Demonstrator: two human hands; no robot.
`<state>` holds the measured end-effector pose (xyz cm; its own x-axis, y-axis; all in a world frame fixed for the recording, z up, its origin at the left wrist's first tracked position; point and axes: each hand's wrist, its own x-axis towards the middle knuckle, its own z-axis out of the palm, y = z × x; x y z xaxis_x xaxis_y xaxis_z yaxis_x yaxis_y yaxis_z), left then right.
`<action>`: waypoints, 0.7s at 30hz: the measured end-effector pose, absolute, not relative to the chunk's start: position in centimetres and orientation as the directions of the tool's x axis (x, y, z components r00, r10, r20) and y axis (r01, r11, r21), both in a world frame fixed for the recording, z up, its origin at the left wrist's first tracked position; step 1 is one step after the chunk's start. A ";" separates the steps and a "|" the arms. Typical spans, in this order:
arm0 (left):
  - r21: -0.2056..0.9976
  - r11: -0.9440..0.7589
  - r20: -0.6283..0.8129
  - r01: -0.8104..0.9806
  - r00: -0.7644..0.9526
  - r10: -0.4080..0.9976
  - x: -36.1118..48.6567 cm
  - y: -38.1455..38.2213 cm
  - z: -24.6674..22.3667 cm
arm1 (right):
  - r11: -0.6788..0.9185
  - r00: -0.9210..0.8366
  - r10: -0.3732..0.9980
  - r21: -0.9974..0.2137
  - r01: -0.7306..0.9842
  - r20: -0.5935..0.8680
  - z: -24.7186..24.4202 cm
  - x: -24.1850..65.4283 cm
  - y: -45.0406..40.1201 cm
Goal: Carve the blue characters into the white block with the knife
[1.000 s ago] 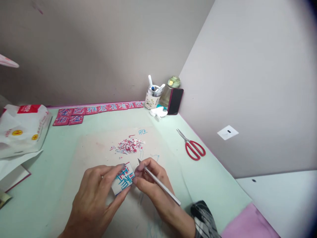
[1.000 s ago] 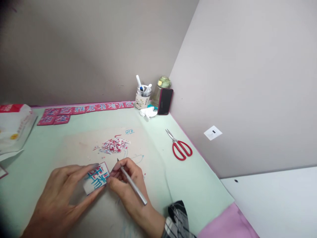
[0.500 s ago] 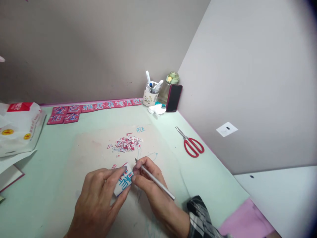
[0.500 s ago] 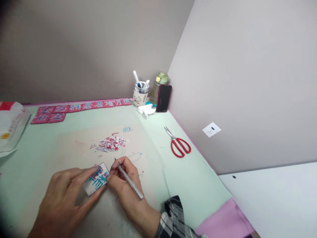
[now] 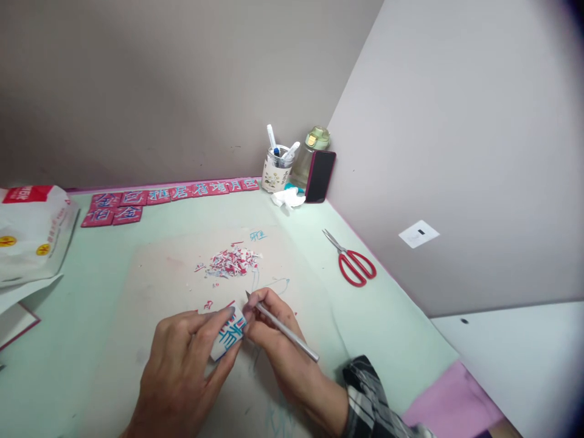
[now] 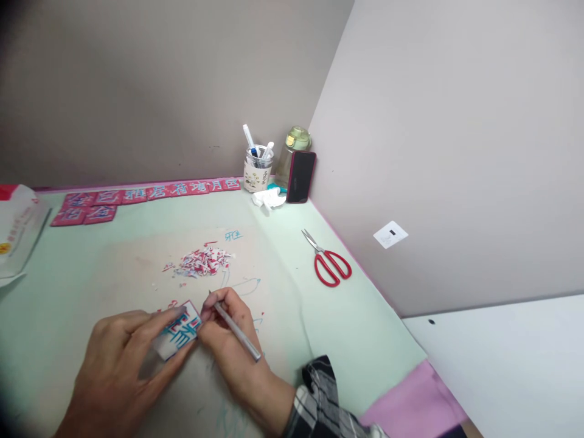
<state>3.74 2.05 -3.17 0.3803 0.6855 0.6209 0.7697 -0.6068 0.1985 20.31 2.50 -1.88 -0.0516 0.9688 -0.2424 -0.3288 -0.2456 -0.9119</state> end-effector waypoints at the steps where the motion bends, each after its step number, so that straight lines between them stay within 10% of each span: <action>1: 0.231 -0.600 0.614 0.766 0.364 0.700 3.8 2.0 -3.2 | -0.249 -0.057 0.968 -0.911 -0.329 -0.244 -1.9 20.3 2.5; 12: 0.485 -0.510 0.498 0.711 0.255 0.829 3.6 1.8 -3.4 | -0.270 -0.123 0.963 -0.875 -0.401 -0.241 -1.9 20.7 2.4; 21: 0.435 -0.538 0.530 0.722 0.278 0.801 3.7 1.9 -3.2 | -0.272 -0.168 0.960 -0.879 -0.391 -0.222 -1.9 21.0 2.4</action>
<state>3.73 1.93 -3.17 0.2781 0.8014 0.5296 0.7220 -0.5380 0.4350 21.02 2.35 -1.88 -0.1679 0.9604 -0.2224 -0.3911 -0.2719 -0.8793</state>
